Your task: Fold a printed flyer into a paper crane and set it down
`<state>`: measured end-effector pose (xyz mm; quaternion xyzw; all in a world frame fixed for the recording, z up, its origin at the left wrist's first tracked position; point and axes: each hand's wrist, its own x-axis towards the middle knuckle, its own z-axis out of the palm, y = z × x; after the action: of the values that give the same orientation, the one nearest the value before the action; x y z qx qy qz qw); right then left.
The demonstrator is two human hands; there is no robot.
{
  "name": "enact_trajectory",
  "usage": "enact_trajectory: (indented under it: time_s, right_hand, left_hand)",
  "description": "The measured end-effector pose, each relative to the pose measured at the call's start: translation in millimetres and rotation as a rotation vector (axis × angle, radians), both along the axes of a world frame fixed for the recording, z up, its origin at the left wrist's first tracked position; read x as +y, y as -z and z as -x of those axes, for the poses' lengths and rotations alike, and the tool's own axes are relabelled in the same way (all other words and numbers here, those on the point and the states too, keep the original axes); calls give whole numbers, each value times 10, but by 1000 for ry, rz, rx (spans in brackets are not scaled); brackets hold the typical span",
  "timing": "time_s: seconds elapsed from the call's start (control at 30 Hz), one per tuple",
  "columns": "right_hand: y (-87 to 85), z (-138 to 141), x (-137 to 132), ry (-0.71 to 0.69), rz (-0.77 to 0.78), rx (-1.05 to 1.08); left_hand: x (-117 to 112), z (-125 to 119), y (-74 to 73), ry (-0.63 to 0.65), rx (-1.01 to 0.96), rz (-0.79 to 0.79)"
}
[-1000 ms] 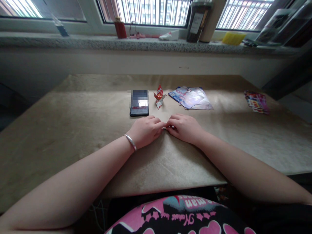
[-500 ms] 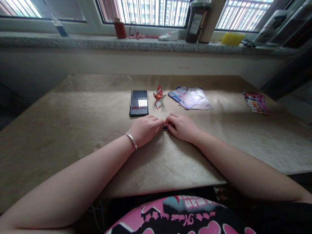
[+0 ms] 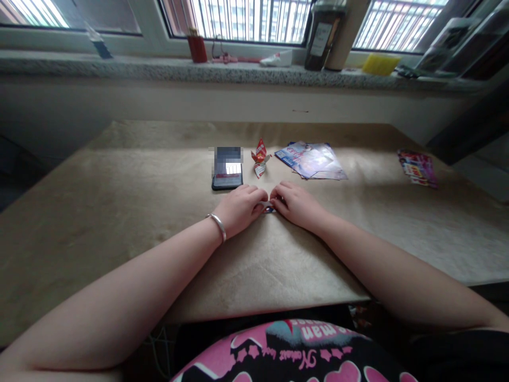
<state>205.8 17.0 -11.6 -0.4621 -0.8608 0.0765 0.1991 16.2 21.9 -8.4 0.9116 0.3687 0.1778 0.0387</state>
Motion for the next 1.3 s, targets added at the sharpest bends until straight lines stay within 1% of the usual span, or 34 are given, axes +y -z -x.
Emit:
enact_trajectory:
  time_s: [0.23, 0.53, 0.7, 0.83, 1.0, 1.2, 1.3]
  right_hand:
    - [25, -11, 34, 12, -15, -7]
    - [-2, -7, 1, 43, -48, -78]
    - [-26, -19, -34, 52, -55, -89]
    - [-44, -27, -53, 46, -49, -70]
    - [-29, -36, -42, 42, -48, -41]
    - [-19, -54, -34, -1, -72, -16]
    - [-38, -57, -42, -9, -75, -12]
  left_hand:
    - [9, -15, 18, 1, -26, 49]
    - [30, 5, 46, -4, -32, 27]
    - [27, 3, 29, -26, -27, 32]
    - [25, -1, 24, -42, -30, 29]
    - [30, 5, 40, -29, -35, 18]
    - [24, 8, 28, -25, -66, 48]
    - [19, 7, 27, -20, -87, 36]
